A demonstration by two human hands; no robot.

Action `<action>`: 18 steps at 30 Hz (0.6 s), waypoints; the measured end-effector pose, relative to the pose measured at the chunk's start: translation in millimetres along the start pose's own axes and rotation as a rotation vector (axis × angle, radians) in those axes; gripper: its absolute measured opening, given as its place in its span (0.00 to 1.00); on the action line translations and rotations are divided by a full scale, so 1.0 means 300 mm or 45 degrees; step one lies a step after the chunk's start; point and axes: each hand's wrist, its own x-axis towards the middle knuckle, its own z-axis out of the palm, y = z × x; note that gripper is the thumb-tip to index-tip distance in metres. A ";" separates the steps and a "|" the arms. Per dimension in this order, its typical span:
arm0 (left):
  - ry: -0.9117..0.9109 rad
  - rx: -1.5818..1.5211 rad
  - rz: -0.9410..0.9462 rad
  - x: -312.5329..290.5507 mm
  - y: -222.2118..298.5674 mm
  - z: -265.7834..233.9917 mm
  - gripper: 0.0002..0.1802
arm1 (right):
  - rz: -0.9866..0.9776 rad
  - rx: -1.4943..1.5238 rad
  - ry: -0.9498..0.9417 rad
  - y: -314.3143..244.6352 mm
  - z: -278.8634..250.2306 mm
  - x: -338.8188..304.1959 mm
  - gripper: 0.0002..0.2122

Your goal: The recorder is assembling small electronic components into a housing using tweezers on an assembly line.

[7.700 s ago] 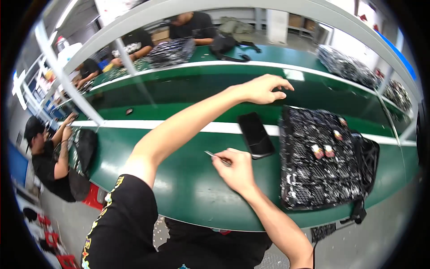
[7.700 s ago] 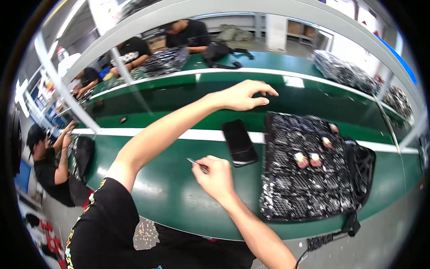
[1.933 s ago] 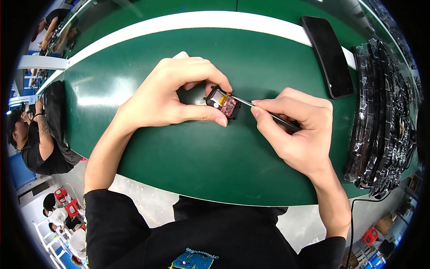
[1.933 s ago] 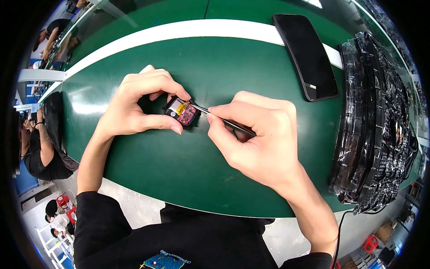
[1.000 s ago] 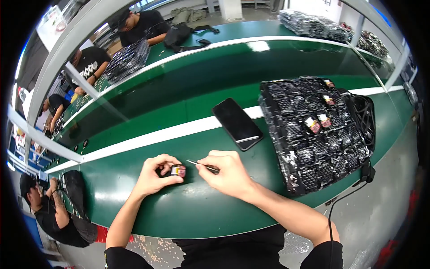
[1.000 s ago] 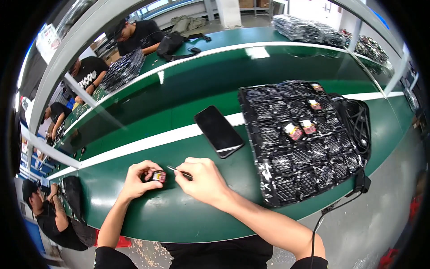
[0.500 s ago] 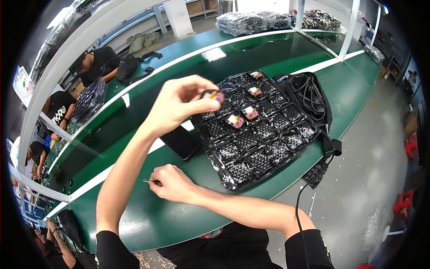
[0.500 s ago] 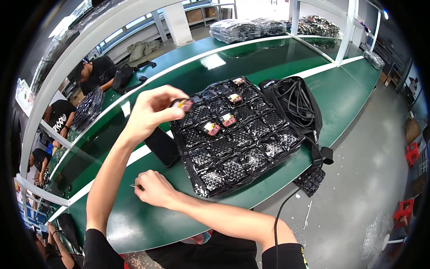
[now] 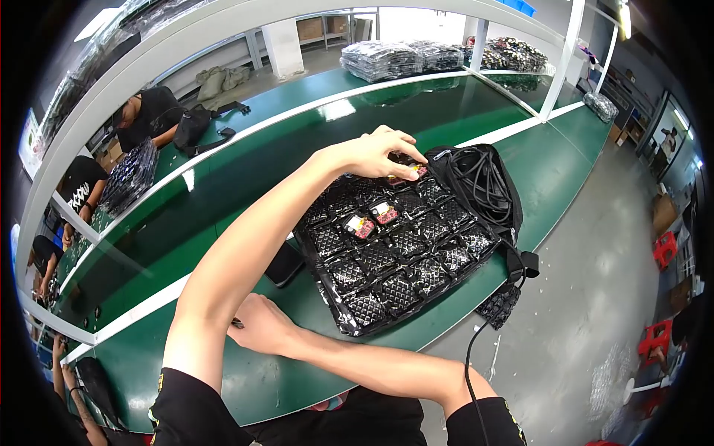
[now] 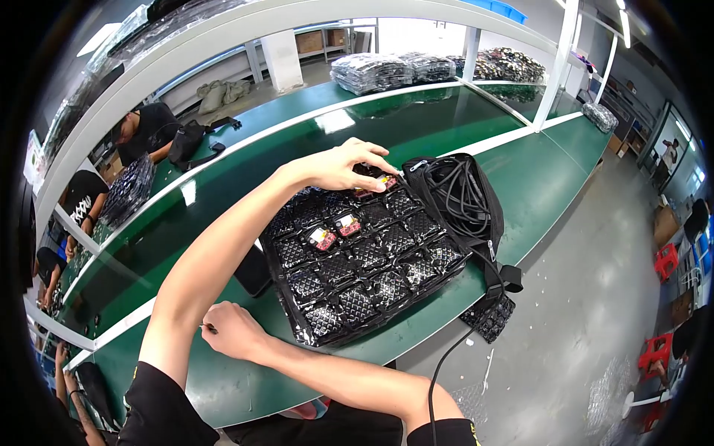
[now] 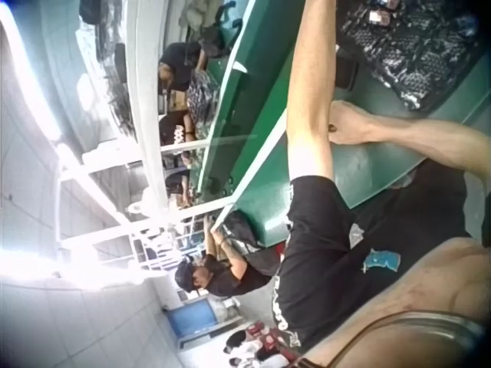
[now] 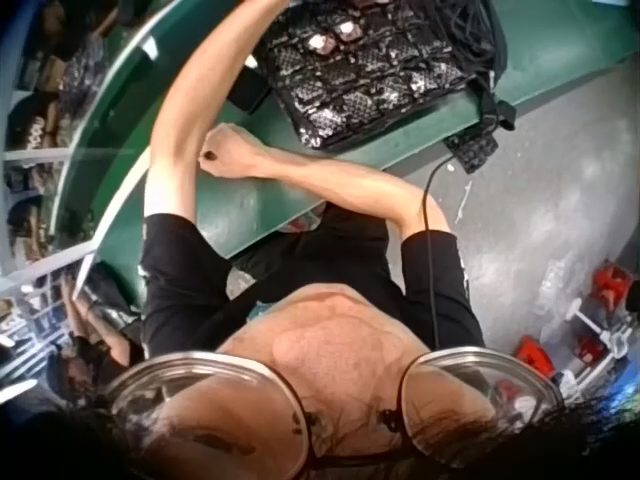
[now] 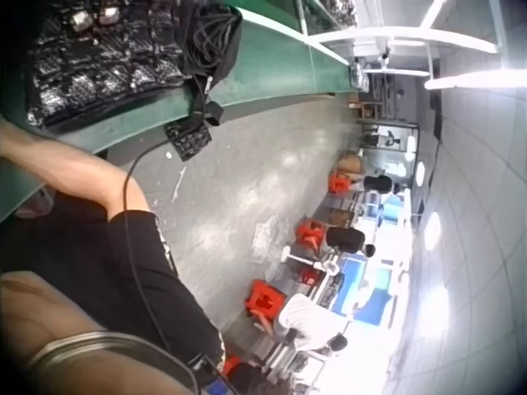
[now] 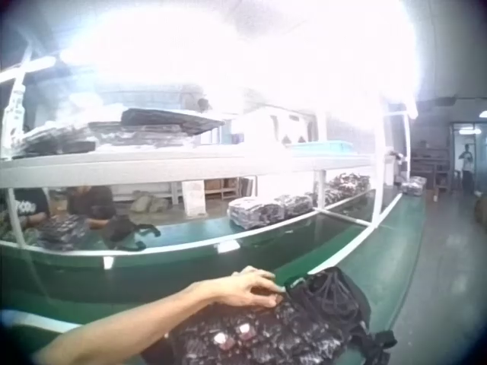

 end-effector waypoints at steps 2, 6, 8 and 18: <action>0.068 -0.035 0.009 -0.032 -0.014 -0.002 0.32 | 0.021 0.012 -0.041 -0.011 0.004 0.006 0.08; 0.327 -0.121 0.052 -0.143 0.039 -0.028 0.31 | -0.034 0.015 0.000 0.000 -0.005 0.004 0.09; 0.418 -0.088 0.051 -0.248 0.057 -0.042 0.30 | -0.019 -0.033 0.011 0.001 -0.021 0.006 0.08; 0.675 0.260 -0.757 -1.366 -0.173 -0.022 0.25 | 0.010 -0.118 0.008 -0.028 -0.043 0.007 0.06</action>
